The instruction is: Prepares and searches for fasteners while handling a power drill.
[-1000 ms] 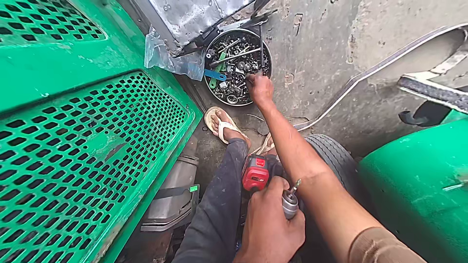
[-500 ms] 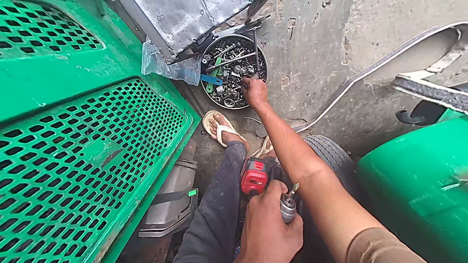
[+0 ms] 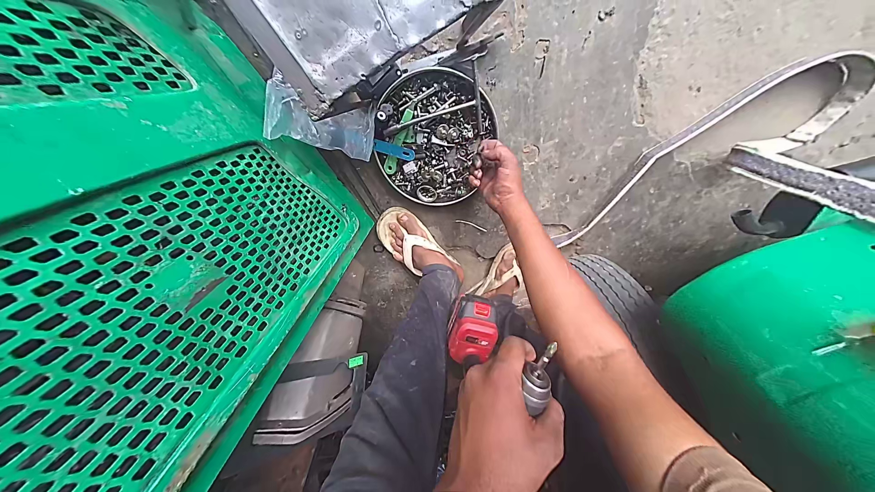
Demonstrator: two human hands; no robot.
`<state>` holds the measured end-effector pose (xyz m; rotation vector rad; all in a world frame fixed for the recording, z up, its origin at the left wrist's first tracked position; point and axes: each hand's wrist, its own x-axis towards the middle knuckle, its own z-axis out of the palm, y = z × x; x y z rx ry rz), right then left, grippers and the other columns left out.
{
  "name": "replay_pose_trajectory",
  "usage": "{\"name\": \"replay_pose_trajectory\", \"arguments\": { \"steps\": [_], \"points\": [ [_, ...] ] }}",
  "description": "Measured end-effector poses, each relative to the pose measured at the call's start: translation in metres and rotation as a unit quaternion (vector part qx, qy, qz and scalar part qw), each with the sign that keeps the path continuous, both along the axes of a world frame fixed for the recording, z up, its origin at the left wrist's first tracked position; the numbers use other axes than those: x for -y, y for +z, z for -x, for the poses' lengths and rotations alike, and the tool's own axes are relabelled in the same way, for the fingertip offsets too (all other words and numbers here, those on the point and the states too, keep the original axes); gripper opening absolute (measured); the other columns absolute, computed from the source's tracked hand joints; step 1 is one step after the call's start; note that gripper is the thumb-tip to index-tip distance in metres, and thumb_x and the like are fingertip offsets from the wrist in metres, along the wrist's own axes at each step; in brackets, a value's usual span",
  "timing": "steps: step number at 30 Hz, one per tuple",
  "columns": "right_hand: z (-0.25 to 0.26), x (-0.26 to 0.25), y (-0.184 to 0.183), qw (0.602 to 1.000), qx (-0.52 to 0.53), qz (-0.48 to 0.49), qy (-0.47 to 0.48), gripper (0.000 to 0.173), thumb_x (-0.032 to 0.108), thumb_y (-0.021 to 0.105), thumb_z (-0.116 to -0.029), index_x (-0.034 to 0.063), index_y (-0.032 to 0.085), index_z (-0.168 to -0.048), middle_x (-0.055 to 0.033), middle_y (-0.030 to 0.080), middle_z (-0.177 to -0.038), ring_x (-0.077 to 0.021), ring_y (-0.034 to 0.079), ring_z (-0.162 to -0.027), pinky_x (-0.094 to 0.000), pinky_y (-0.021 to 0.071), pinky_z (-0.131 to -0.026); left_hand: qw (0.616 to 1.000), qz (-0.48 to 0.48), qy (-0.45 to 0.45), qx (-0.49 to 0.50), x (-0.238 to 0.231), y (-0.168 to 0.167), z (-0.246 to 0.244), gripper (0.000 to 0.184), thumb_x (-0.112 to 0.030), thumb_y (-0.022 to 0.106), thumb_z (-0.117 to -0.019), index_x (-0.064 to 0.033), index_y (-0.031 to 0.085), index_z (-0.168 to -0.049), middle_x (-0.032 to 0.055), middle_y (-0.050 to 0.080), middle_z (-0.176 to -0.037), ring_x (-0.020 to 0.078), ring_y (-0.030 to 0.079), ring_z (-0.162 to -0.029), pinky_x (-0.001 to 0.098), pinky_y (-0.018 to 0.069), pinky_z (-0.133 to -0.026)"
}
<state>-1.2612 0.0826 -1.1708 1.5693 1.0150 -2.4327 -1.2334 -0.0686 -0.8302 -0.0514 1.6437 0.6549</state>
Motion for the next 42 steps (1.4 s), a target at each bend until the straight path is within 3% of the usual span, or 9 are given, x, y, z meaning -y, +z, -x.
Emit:
{"name": "replay_pose_trajectory", "arguments": {
  "steps": [5,11,17,21,24,29,32,35,42],
  "points": [
    [0.011,-0.019,-0.009,0.972,-0.058,-0.166,0.154,0.023,0.001,0.052,-0.0877,-0.0005,0.069,-0.103,-0.0085,0.071,-0.089,-0.0137,0.065,-0.067,-0.0301,0.0554,-0.057,1.000,-0.001,0.012,-0.007,0.000,0.000,0.000,0.038,-0.022,0.076,-0.0737,-0.0175,0.068,-0.110,-0.0058,0.069,-0.079,0.0070,0.067,-0.069,0.0305,0.0562,-0.060],
    [0.056,-0.014,-0.003,0.679,0.183,-0.468,0.535,0.031,0.031,0.058,-0.0999,0.0322,0.075,-0.126,-0.0043,0.077,-0.111,-0.0285,0.073,-0.103,-0.0590,0.0550,-0.084,1.000,-0.004,0.015,-0.014,0.002,0.000,0.001,0.038,-0.022,0.077,-0.0737,-0.0166,0.068,-0.110,-0.0053,0.070,-0.082,0.0070,0.068,-0.071,0.0300,0.0571,-0.061],
    [0.065,-0.005,0.000,0.568,0.183,-0.501,0.627,0.025,0.027,0.053,-0.1017,0.0165,0.074,-0.110,-0.0144,0.075,-0.105,-0.0389,0.072,-0.100,-0.0632,0.0531,-0.077,1.000,-0.001,0.020,-0.008,0.005,0.000,0.004,0.038,-0.022,0.077,-0.0735,-0.0167,0.068,-0.111,-0.0046,0.070,-0.083,0.0074,0.068,-0.072,0.0303,0.0573,-0.062],
    [0.065,-0.012,-0.005,0.621,0.168,-0.489,0.589,0.024,0.028,0.057,-0.0985,0.0206,0.075,-0.111,-0.0104,0.076,-0.105,-0.0344,0.072,-0.101,-0.0627,0.0538,-0.081,1.000,-0.004,0.023,-0.010,0.006,-0.001,0.005,0.039,-0.022,0.077,-0.0736,-0.0170,0.068,-0.111,-0.0051,0.071,-0.083,0.0067,0.068,-0.072,0.0297,0.0575,-0.062],
    [0.051,-0.021,-0.018,0.803,0.101,-0.440,0.390,0.018,0.024,0.067,-0.0943,0.0192,0.080,-0.105,0.0006,0.078,-0.096,-0.0144,0.072,-0.090,-0.0456,0.0574,-0.084,1.000,-0.003,0.027,-0.012,0.007,0.000,0.005,0.037,-0.022,0.077,-0.0734,-0.0169,0.068,-0.110,-0.0061,0.069,-0.081,0.0062,0.067,-0.070,0.0293,0.0566,-0.060],
    [0.020,-0.012,0.001,0.993,0.033,-0.106,0.030,0.018,0.017,0.052,-0.0958,0.0125,0.057,-0.079,0.0014,0.051,-0.059,-0.0105,0.045,-0.045,-0.0276,0.0397,-0.042,1.000,-0.007,0.015,-0.009,0.005,0.000,0.004,0.037,-0.023,0.076,-0.0734,-0.0180,0.068,-0.109,-0.0061,0.069,-0.081,0.0063,0.066,-0.069,0.0295,0.0559,-0.059],
    [-0.007,-0.011,-0.002,1.000,-0.016,0.000,0.010,0.023,0.010,0.040,-0.0917,0.0061,0.061,-0.086,-0.0124,0.072,-0.085,-0.0212,0.066,-0.064,-0.0351,0.0551,-0.055,1.000,-0.005,0.016,-0.010,0.005,0.000,0.004,0.037,-0.023,0.076,-0.0735,-0.0178,0.068,-0.109,-0.0061,0.069,-0.080,0.0062,0.066,-0.069,0.0294,0.0559,-0.059],
    [-0.006,-0.004,-0.008,0.991,0.012,-0.109,0.073,0.019,0.010,0.053,-0.0978,0.0017,0.070,-0.094,-0.0068,0.068,-0.074,-0.0134,0.060,-0.055,-0.0288,0.0514,-0.049,1.000,-0.006,0.019,-0.011,0.005,-0.001,0.005,0.037,-0.022,0.076,-0.0733,-0.0173,0.068,-0.109,-0.0063,0.069,-0.080,0.0060,0.066,-0.068,0.0292,0.0558,-0.059],
    [0.024,0.020,-0.006,0.748,0.231,-0.391,0.483,0.021,0.026,0.066,-0.0934,0.0227,0.079,-0.110,-0.0043,0.077,-0.102,-0.0259,0.072,-0.094,-0.0580,0.0560,-0.081,0.999,-0.006,0.016,-0.029,0.003,-0.001,0.005,0.037,-0.023,0.077,-0.0729,-0.0174,0.069,-0.109,-0.0067,0.069,-0.080,0.0056,0.067,-0.070,0.0290,0.0562,-0.060]
  ]
}}
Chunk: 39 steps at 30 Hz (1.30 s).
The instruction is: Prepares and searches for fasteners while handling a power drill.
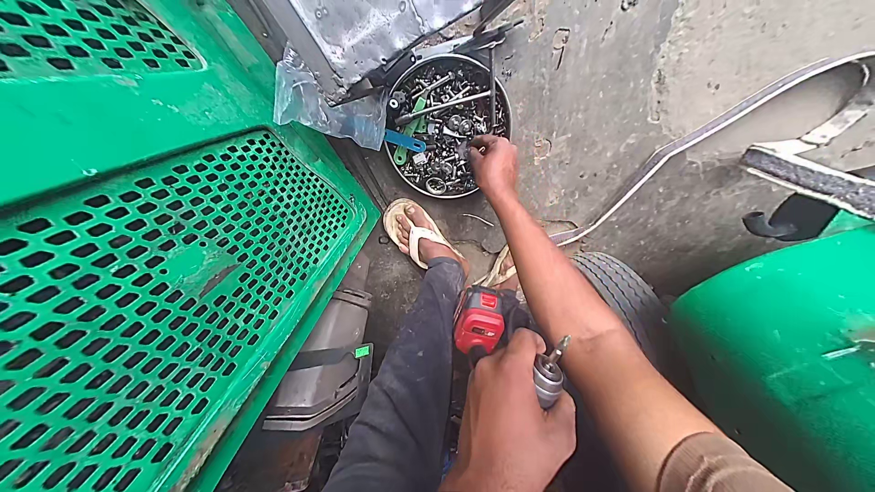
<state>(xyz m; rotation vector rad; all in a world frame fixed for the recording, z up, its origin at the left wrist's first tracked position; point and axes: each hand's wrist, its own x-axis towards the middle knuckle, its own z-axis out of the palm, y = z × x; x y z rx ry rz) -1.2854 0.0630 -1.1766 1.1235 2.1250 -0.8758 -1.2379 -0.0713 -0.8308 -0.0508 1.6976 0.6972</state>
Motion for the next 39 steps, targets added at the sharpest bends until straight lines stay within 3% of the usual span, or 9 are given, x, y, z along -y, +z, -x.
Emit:
{"name": "replay_pose_trajectory", "arguments": {
  "steps": [6,12,15,19,23,27,30,34,39],
  "points": [
    [0.008,0.018,-0.006,0.997,0.009,-0.067,-0.026,0.022,0.036,0.065,-0.0969,0.0251,0.079,-0.110,-0.0044,0.077,-0.103,-0.0273,0.073,-0.097,-0.0582,0.0545,-0.082,1.000,0.002,0.006,-0.013,-0.001,0.000,0.001,0.037,-0.021,0.077,-0.0709,-0.0172,0.069,-0.107,-0.0070,0.070,-0.080,0.0051,0.067,-0.070,0.0286,0.0567,-0.060],
    [0.008,0.009,-0.006,0.993,0.017,-0.043,0.110,0.027,0.032,0.057,-0.1020,0.0189,0.073,-0.120,-0.0099,0.075,-0.112,-0.0331,0.071,-0.105,-0.0612,0.0546,-0.084,1.000,0.008,0.007,0.002,-0.003,0.000,0.004,0.038,-0.022,0.078,-0.0732,-0.0159,0.069,-0.110,-0.0059,0.071,-0.082,0.0056,0.067,-0.071,0.0285,0.0573,-0.062],
    [-0.007,0.003,-0.001,0.997,-0.057,0.055,0.021,0.025,0.028,0.056,-0.1011,0.0123,0.072,-0.113,-0.0085,0.074,-0.095,-0.0265,0.072,-0.087,-0.0541,0.0572,-0.077,1.000,0.000,-0.011,0.001,-0.005,0.001,-0.001,0.039,-0.023,0.077,-0.0734,-0.0164,0.069,-0.111,-0.0055,0.071,-0.083,0.0064,0.068,-0.072,0.0296,0.0577,-0.062],
    [-0.043,0.007,0.010,0.860,-0.207,0.313,-0.346,0.022,0.014,0.050,-0.0981,0.0055,0.070,-0.093,0.0036,0.051,-0.058,-0.0064,0.041,-0.044,-0.0244,0.0362,-0.041,1.000,0.003,-0.027,0.003,-0.008,0.000,-0.003,0.038,-0.023,0.076,-0.0728,-0.0179,0.069,-0.110,-0.0064,0.070,-0.081,0.0062,0.067,-0.070,0.0299,0.0570,-0.061],
    [-0.071,-0.009,0.010,0.782,-0.268,0.395,-0.401,0.029,0.006,0.041,-0.0859,0.0013,0.068,-0.095,-0.0097,0.072,-0.090,-0.0154,0.063,-0.061,-0.0311,0.0535,-0.052,1.000,-0.002,-0.017,-0.016,-0.005,-0.001,-0.006,0.037,-0.023,0.075,-0.0719,-0.0171,0.069,-0.108,-0.0061,0.069,-0.080,0.0060,0.067,-0.069,0.0294,0.0564,-0.060],
    [-0.048,-0.021,0.005,0.903,-0.246,0.207,-0.285,0.021,0.016,0.058,-0.1025,0.0016,0.071,-0.095,-0.0059,0.071,-0.081,-0.0115,0.063,-0.063,-0.0298,0.0556,-0.059,0.999,-0.007,-0.020,-0.025,-0.002,-0.001,-0.009,0.037,-0.023,0.075,-0.0712,-0.0184,0.069,-0.107,-0.0075,0.069,-0.078,0.0044,0.066,-0.068,0.0280,0.0559,-0.058],
    [-0.020,-0.022,0.005,0.989,-0.109,0.030,-0.093,0.022,0.027,0.061,-0.1010,0.0147,0.079,-0.106,-0.0038,0.076,-0.093,-0.0182,0.071,-0.087,-0.0475,0.0549,-0.082,0.999,-0.010,-0.022,-0.027,0.000,-0.002,-0.008,0.035,-0.023,0.075,-0.0721,-0.0179,0.069,-0.107,-0.0077,0.069,-0.078,0.0044,0.066,-0.067,0.0280,0.0557,-0.058],
    [0.001,-0.008,0.002,0.996,0.029,-0.066,-0.053,0.028,0.044,0.060,-0.0993,0.0242,0.079,-0.106,-0.0042,0.076,-0.098,-0.0271,0.072,-0.095,-0.0570,0.0541,-0.079,1.000,-0.008,-0.006,-0.024,0.003,-0.002,-0.005,0.036,-0.023,0.076,-0.0722,-0.0177,0.069,-0.107,-0.0080,0.069,-0.078,0.0042,0.066,-0.066,0.0276,0.0556,-0.058],
    [0.012,0.001,0.003,0.988,0.058,-0.091,-0.114,0.023,0.041,0.064,-0.0976,0.0247,0.078,-0.106,-0.0047,0.076,-0.101,-0.0264,0.071,-0.097,-0.0551,0.0534,-0.080,1.000,-0.014,0.000,-0.023,0.007,-0.001,-0.005,0.038,-0.021,0.077,-0.0709,-0.0169,0.069,-0.108,-0.0073,0.069,-0.078,0.0043,0.066,-0.067,0.0280,0.0560,-0.058]
  ]
}}
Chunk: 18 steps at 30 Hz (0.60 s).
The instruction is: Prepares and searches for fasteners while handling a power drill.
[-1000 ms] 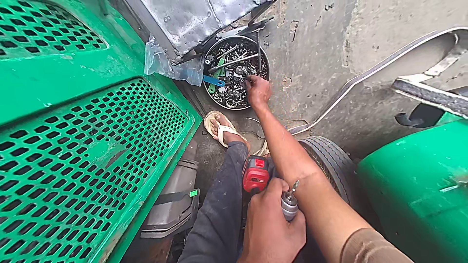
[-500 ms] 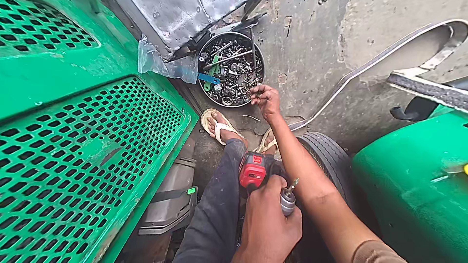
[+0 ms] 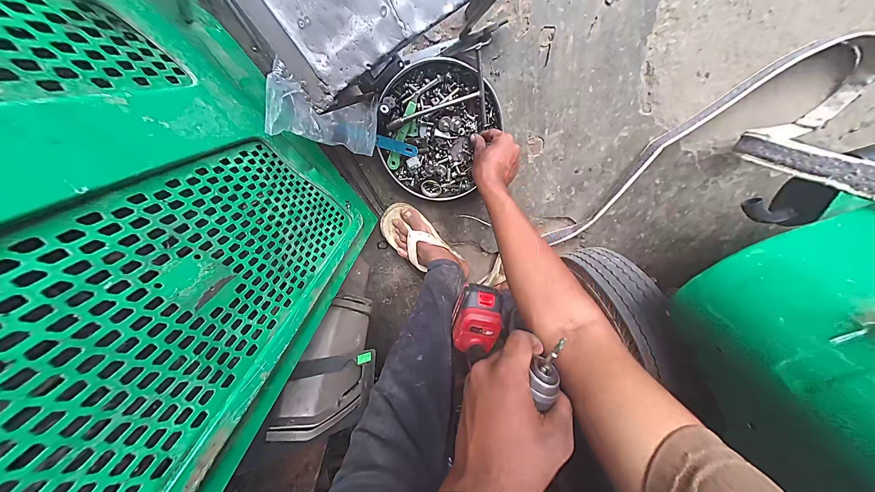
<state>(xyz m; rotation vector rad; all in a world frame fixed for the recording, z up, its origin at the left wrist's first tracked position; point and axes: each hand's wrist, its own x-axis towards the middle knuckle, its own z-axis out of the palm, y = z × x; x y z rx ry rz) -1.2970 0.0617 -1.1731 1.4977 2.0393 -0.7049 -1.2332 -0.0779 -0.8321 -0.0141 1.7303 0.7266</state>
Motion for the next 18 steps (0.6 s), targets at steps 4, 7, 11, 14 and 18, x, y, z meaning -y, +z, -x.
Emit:
{"name": "replay_pose_trajectory", "arguments": {
  "steps": [4,7,11,14,18],
  "points": [
    [-0.007,0.002,-0.002,0.999,-0.011,0.005,0.053,0.023,0.032,0.062,-0.0973,0.0243,0.078,-0.111,-0.0054,0.077,-0.104,-0.0282,0.072,-0.099,-0.0583,0.0537,-0.081,1.000,-0.002,0.006,0.004,0.002,0.001,0.001,0.037,-0.022,0.077,-0.0720,-0.0165,0.069,-0.108,-0.0072,0.069,-0.079,0.0045,0.066,-0.067,0.0276,0.0560,-0.058],
    [-0.020,-0.004,-0.003,0.990,-0.137,0.030,-0.034,0.016,0.026,0.066,-0.0919,0.0179,0.079,-0.099,-0.0020,0.076,-0.091,-0.0199,0.071,-0.087,-0.0512,0.0552,-0.078,1.000,0.001,0.006,0.003,0.004,0.001,0.002,0.037,-0.022,0.077,-0.0723,-0.0166,0.070,-0.108,-0.0073,0.069,-0.080,0.0042,0.066,-0.067,0.0277,0.0562,-0.059],
    [-0.039,-0.008,0.010,0.839,-0.333,0.203,-0.380,0.017,0.010,0.056,-0.0892,0.0123,0.059,-0.072,0.0038,0.044,-0.054,-0.0076,0.034,-0.041,-0.0249,0.0289,-0.039,1.000,0.001,0.006,0.001,0.002,0.002,0.000,0.036,-0.022,0.076,-0.0721,-0.0172,0.069,-0.107,-0.0071,0.069,-0.080,0.0048,0.066,-0.068,0.0281,0.0561,-0.059],
    [-0.055,-0.017,0.014,0.734,-0.353,0.361,-0.454,0.026,0.018,0.040,-0.0961,0.0172,0.053,-0.073,0.0055,0.039,-0.051,-0.0084,0.033,-0.039,-0.0246,0.0286,-0.038,1.000,-0.004,-0.001,-0.001,0.002,0.002,-0.001,0.035,-0.021,0.076,-0.0717,-0.0177,0.069,-0.106,-0.0070,0.069,-0.080,0.0048,0.066,-0.068,0.0279,0.0561,-0.059],
    [-0.050,-0.024,0.003,0.783,-0.353,0.349,-0.375,0.035,0.025,0.040,-0.1074,0.0100,0.061,-0.084,-0.0029,0.064,-0.071,-0.0135,0.057,-0.054,-0.0283,0.0479,-0.048,1.000,-0.003,-0.006,0.005,0.002,0.002,0.001,0.035,-0.021,0.076,-0.0719,-0.0176,0.069,-0.106,-0.0070,0.069,-0.080,0.0050,0.066,-0.069,0.0279,0.0560,-0.059]
  ]
}}
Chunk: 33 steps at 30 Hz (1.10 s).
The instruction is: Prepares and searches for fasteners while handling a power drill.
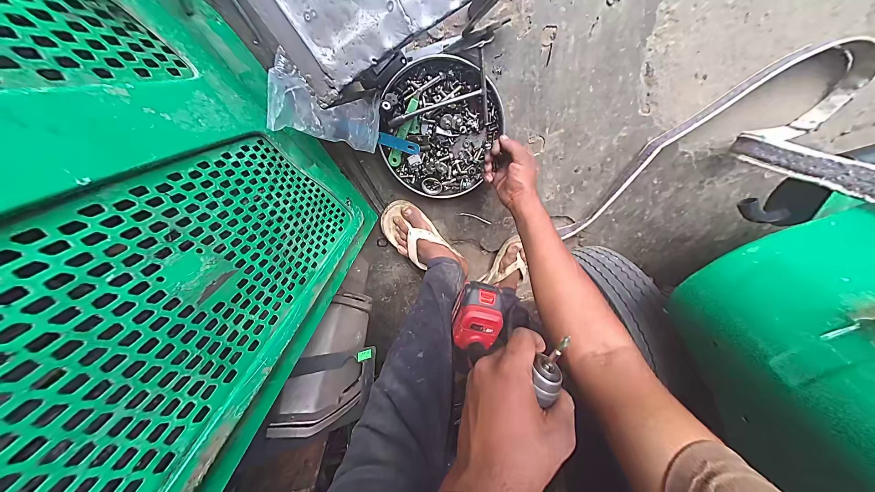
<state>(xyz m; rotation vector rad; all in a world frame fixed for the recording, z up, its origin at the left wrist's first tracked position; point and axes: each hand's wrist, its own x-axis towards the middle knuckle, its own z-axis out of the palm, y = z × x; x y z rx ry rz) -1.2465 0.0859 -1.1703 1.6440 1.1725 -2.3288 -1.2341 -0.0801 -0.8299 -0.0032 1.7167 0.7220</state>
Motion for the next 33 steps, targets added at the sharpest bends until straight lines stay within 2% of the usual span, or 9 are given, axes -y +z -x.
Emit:
{"name": "replay_pose_trajectory", "arguments": {
  "steps": [3,5,9,13,20,22,27,31,33],
  "points": [
    [0.009,-0.003,-0.016,0.988,-0.028,-0.095,0.117,0.020,0.007,0.054,-0.1036,-0.0018,0.070,-0.112,-0.0096,0.073,-0.093,-0.0124,0.063,-0.063,-0.0258,0.0526,-0.053,1.000,0.001,0.005,0.000,0.001,-0.001,0.001,0.035,-0.022,0.076,-0.0723,-0.0171,0.070,-0.107,-0.0064,0.069,-0.080,0.0056,0.066,-0.069,0.0286,0.0560,-0.059],
    [0.016,-0.002,-0.018,0.980,-0.013,-0.128,0.149,0.025,0.000,0.055,-0.0976,-0.0009,0.070,-0.117,-0.0074,0.070,-0.089,-0.0111,0.058,-0.059,-0.0255,0.0493,-0.050,1.000,0.000,0.006,-0.003,0.003,-0.001,0.000,0.036,-0.022,0.076,-0.0719,-0.0167,0.070,-0.107,-0.0062,0.069,-0.080,0.0057,0.066,-0.068,0.0288,0.0561,-0.059],
    [0.025,0.006,-0.017,0.919,0.084,-0.291,0.254,0.031,0.027,0.053,-0.1039,0.0088,0.076,-0.095,0.0009,0.058,-0.067,-0.0119,0.050,-0.057,-0.0362,0.0442,-0.058,1.000,0.002,0.011,-0.001,0.003,-0.001,0.003,0.036,-0.022,0.076,-0.0720,-0.0170,0.070,-0.107,-0.0069,0.069,-0.080,0.0049,0.066,-0.068,0.0285,0.0563,-0.059],
    [0.037,0.017,-0.003,0.785,0.251,-0.390,0.411,0.020,0.031,0.066,-0.0961,0.0206,0.080,-0.105,-0.0046,0.078,-0.100,-0.0240,0.072,-0.097,-0.0542,0.0551,-0.087,1.000,0.007,0.016,0.001,0.004,0.000,0.005,0.034,-0.022,0.076,-0.0717,-0.0175,0.069,-0.105,-0.0076,0.069,-0.079,0.0041,0.066,-0.068,0.0273,0.0557,-0.059],
    [0.053,0.033,0.006,0.659,0.299,-0.376,0.578,0.024,0.027,0.061,-0.0974,0.0081,0.074,-0.105,-0.0171,0.073,-0.111,-0.0390,0.070,-0.105,-0.0623,0.0548,-0.081,1.000,0.010,0.025,0.010,0.005,0.001,0.006,0.035,-0.021,0.076,-0.0721,-0.0175,0.069,-0.106,-0.0071,0.069,-0.080,0.0046,0.066,-0.069,0.0278,0.0564,-0.060],
    [0.052,0.029,0.005,0.688,0.291,-0.372,0.551,0.023,0.026,0.061,-0.0960,0.0090,0.075,-0.105,-0.0157,0.074,-0.108,-0.0367,0.071,-0.102,-0.0616,0.0552,-0.081,1.000,0.009,0.023,0.006,0.005,0.001,0.005,0.035,-0.021,0.076,-0.0718,-0.0172,0.070,-0.106,-0.0071,0.069,-0.080,0.0047,0.066,-0.068,0.0278,0.0561,-0.059],
    [0.017,0.012,0.001,0.974,0.055,-0.199,0.093,0.018,0.017,0.061,-0.0912,0.0107,0.062,-0.074,0.0015,0.053,-0.059,-0.0098,0.047,-0.048,-0.0290,0.0404,-0.045,1.000,0.012,0.017,-0.003,0.002,0.001,0.002,0.035,-0.022,0.076,-0.0722,-0.0177,0.070,-0.106,-0.0073,0.069,-0.079,0.0047,0.066,-0.068,0.0284,0.0561,-0.059],
    [-0.030,-0.014,0.002,0.994,-0.093,0.017,-0.047,0.026,0.011,0.041,-0.0871,0.0053,0.066,-0.091,-0.0132,0.072,-0.094,-0.0246,0.070,-0.077,-0.0390,0.0583,-0.065,1.000,0.008,0.008,0.004,0.000,0.002,0.000,0.035,-0.022,0.076,-0.0723,-0.0168,0.070,-0.107,-0.0052,0.070,-0.082,0.0073,0.068,-0.071,0.0305,0.0568,-0.061],
    [-0.040,-0.024,-0.004,0.999,-0.038,-0.007,-0.035,0.032,0.017,0.038,-0.0995,0.0041,0.067,-0.096,-0.0100,0.072,-0.089,-0.0208,0.069,-0.074,-0.0360,0.0590,-0.065,1.000,0.007,0.002,0.007,0.000,0.002,-0.001,0.036,-0.022,0.077,-0.0722,-0.0168,0.070,-0.107,-0.0049,0.071,-0.083,0.0078,0.068,-0.072,0.0310,0.0573,-0.062]
  ]
}}
